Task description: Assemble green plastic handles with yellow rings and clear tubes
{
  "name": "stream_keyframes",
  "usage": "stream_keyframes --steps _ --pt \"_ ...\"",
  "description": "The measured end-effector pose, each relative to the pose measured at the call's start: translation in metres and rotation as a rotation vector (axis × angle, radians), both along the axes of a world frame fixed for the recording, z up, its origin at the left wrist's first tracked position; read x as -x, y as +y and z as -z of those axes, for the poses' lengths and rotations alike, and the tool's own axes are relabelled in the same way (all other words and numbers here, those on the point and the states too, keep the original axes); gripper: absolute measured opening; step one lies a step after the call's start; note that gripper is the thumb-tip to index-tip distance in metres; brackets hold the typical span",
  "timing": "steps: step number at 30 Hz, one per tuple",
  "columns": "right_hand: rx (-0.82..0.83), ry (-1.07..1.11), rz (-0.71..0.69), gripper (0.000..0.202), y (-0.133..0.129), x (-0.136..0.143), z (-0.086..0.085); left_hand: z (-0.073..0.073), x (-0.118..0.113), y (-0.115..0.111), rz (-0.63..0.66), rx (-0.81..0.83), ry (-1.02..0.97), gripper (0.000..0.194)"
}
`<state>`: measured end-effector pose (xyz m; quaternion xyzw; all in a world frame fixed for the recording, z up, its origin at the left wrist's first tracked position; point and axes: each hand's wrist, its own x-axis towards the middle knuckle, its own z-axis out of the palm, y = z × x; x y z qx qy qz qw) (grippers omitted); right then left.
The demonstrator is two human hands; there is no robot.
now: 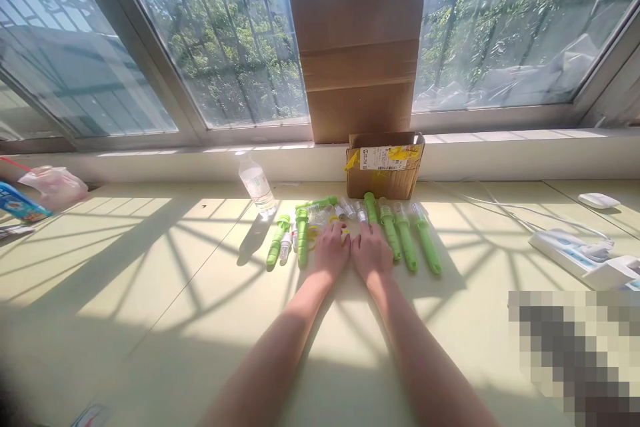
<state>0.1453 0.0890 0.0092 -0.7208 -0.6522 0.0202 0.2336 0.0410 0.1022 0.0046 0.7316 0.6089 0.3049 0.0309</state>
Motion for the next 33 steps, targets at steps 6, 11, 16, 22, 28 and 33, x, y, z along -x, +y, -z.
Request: stream_keyframes --steps 6,11,16,22,28,33 --pt "0.080 -0.124 0.014 0.041 -0.002 0.003 -0.003 -0.002 0.001 0.000 -0.009 0.033 -0.046 0.021" --pt "0.081 -0.112 0.087 0.035 -0.005 0.004 -0.008 -0.004 0.001 -0.002 -0.008 0.024 -0.053 0.020" --pt "0.064 -0.102 0.137 0.035 -0.010 0.004 -0.015 -0.002 0.001 -0.002 -0.014 0.003 -0.104 0.021" --pt "0.075 -0.098 0.098 0.037 -0.009 0.001 -0.010 -0.002 0.003 -0.001 0.003 0.044 -0.164 0.021" --pt "0.106 -0.080 0.109 0.039 -0.006 -0.001 -0.006 -0.004 0.003 -0.003 0.000 0.080 -0.173 0.022" --pt "0.116 -0.056 0.165 0.037 -0.003 0.002 -0.008 -0.003 0.002 -0.003 -0.004 0.051 -0.220 0.025"
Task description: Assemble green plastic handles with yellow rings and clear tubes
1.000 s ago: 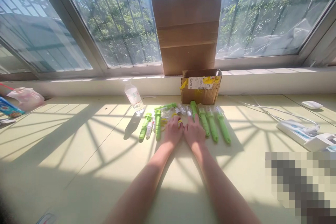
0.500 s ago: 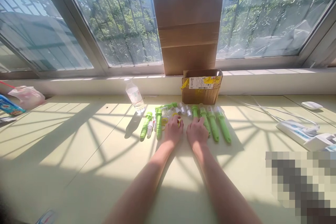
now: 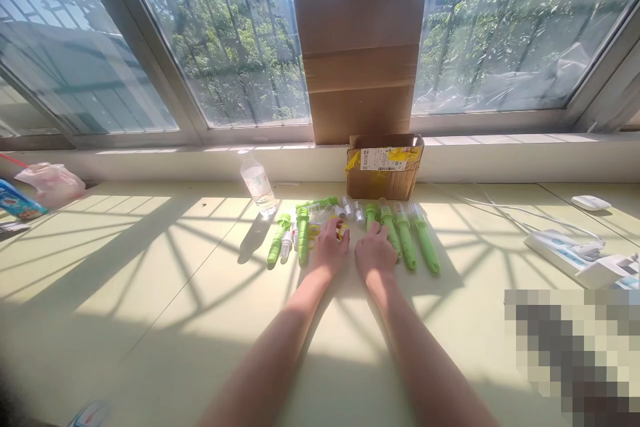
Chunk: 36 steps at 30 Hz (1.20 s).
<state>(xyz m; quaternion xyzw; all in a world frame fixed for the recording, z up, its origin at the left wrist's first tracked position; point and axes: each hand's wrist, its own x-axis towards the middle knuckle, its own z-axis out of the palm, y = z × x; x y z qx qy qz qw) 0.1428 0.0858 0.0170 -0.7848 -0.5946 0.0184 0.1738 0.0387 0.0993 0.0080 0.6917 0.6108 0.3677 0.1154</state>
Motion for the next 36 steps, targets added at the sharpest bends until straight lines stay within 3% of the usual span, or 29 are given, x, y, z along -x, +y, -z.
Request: stream_keyframes --steps 6,13,17,22,36 --pt "0.021 0.030 0.001 0.035 0.001 0.000 0.000 0.004 0.000 0.001 0.038 -0.027 -0.037 0.032" --pt "-0.009 0.068 -0.015 0.042 0.002 -0.003 0.002 0.006 0.001 0.004 0.039 -0.039 -0.069 0.026" --pt "-0.231 0.176 -0.054 0.051 0.002 -0.007 0.009 0.008 0.003 0.007 0.011 -0.040 -0.160 0.023" --pt "-0.449 0.241 -0.128 0.043 0.005 -0.011 0.021 0.012 0.006 0.012 0.011 -0.048 -0.324 0.021" --pt "-0.261 0.236 -0.071 0.030 0.007 -0.012 0.016 0.012 0.011 0.017 -0.039 -0.074 -0.525 0.011"
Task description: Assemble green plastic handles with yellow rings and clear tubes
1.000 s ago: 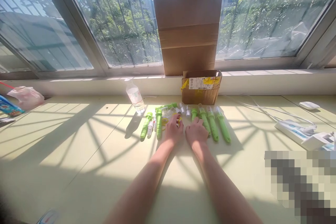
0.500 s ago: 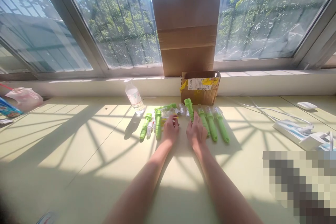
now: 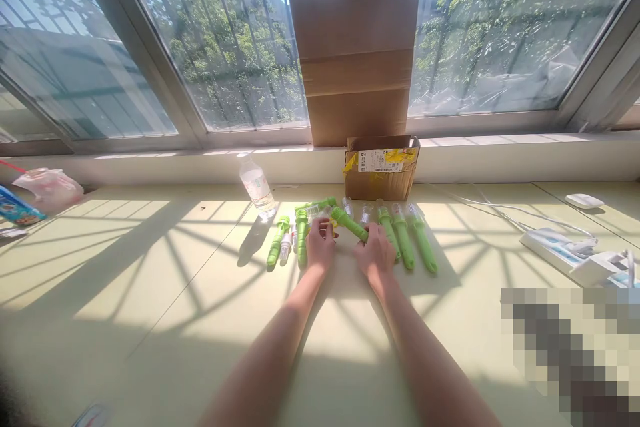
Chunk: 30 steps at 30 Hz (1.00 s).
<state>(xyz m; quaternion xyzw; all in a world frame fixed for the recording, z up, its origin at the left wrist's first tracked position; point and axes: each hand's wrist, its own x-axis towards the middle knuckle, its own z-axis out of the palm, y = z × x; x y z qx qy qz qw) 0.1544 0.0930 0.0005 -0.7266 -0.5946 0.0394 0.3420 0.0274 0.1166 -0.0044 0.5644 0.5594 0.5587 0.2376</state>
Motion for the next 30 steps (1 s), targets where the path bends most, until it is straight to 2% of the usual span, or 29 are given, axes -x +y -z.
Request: stream_keyframes --steps 3,8,15,19,27,30 --pt "0.065 -0.016 -0.048 0.031 0.0010 -0.0012 -0.0006 -0.0008 0.0009 0.0004 -0.021 -0.021 -0.080 0.011" --pt "0.082 -0.021 -0.073 0.034 0.0000 -0.0019 -0.0021 -0.0028 0.0018 0.0001 -0.108 -0.048 -0.176 0.014" --pt "0.083 -0.007 -0.048 0.035 -0.0006 -0.0028 -0.0027 -0.0053 0.0035 -0.0007 -0.145 -0.033 -0.209 0.015" --pt "0.087 -0.027 -0.089 0.034 -0.0016 -0.0024 -0.0035 -0.0054 0.0044 -0.0006 -0.164 -0.012 -0.202 0.016" --pt "0.082 -0.044 -0.124 0.032 -0.0023 -0.0024 -0.0042 -0.0057 0.0035 0.0004 -0.137 0.013 -0.134 0.021" --pt "0.078 -0.038 -0.121 0.033 -0.0022 -0.0029 -0.0039 -0.0070 0.0019 -0.0011 -0.087 0.005 -0.120 0.015"
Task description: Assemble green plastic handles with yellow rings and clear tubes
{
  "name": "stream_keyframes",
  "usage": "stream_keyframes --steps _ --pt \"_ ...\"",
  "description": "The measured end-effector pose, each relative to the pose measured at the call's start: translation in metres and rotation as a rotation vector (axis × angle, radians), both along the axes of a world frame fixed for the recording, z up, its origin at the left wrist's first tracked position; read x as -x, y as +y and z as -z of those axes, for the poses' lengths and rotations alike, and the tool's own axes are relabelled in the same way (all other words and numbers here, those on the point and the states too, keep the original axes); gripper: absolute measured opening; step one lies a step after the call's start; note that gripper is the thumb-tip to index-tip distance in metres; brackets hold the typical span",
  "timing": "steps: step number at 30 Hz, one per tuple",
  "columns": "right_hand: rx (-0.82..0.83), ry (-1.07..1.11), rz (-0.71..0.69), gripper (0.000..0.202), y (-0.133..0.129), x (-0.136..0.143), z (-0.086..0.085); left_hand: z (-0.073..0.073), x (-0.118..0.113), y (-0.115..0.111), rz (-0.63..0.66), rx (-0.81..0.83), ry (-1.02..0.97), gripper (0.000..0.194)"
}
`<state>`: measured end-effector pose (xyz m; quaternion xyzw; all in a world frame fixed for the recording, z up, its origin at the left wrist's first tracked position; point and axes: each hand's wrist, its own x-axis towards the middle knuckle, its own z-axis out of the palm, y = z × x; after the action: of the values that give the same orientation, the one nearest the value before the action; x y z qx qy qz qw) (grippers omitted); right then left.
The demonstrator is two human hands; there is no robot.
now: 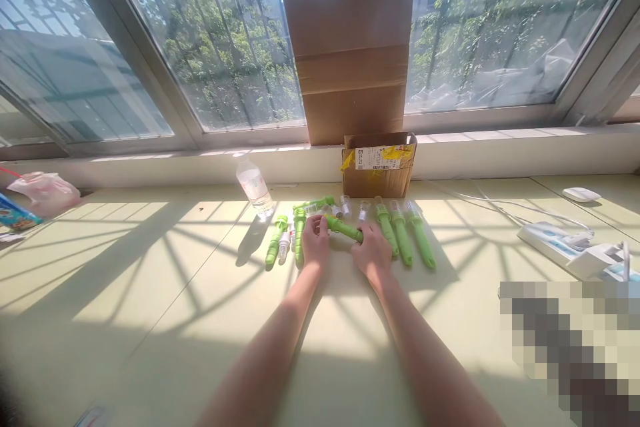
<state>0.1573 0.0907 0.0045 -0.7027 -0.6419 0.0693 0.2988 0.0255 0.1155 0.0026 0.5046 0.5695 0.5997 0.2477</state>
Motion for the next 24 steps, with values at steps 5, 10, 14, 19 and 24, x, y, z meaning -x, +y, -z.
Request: stream_keyframes --steps 5,10,14,19,24 --pt "-0.004 0.011 0.006 0.035 0.0006 0.0004 0.0007 -0.0007 -0.0007 -0.0011 0.025 -0.021 0.015 0.013" --pt "-0.002 0.017 0.023 0.038 -0.0002 0.0013 -0.0001 0.0009 0.0013 -0.0001 -0.018 -0.036 0.017 0.014" --pt "0.000 0.019 0.059 0.039 -0.0015 0.0016 -0.0007 0.0013 0.0015 -0.0002 -0.028 -0.029 -0.026 0.017" --pt "-0.005 0.017 0.073 0.037 -0.0015 0.0014 -0.0009 -0.0022 0.0013 -0.0013 -0.048 -0.012 -0.095 0.020" --pt "-0.011 0.018 0.071 0.037 -0.0012 0.0012 -0.0001 -0.0043 0.0017 -0.0012 -0.080 0.009 -0.131 0.022"
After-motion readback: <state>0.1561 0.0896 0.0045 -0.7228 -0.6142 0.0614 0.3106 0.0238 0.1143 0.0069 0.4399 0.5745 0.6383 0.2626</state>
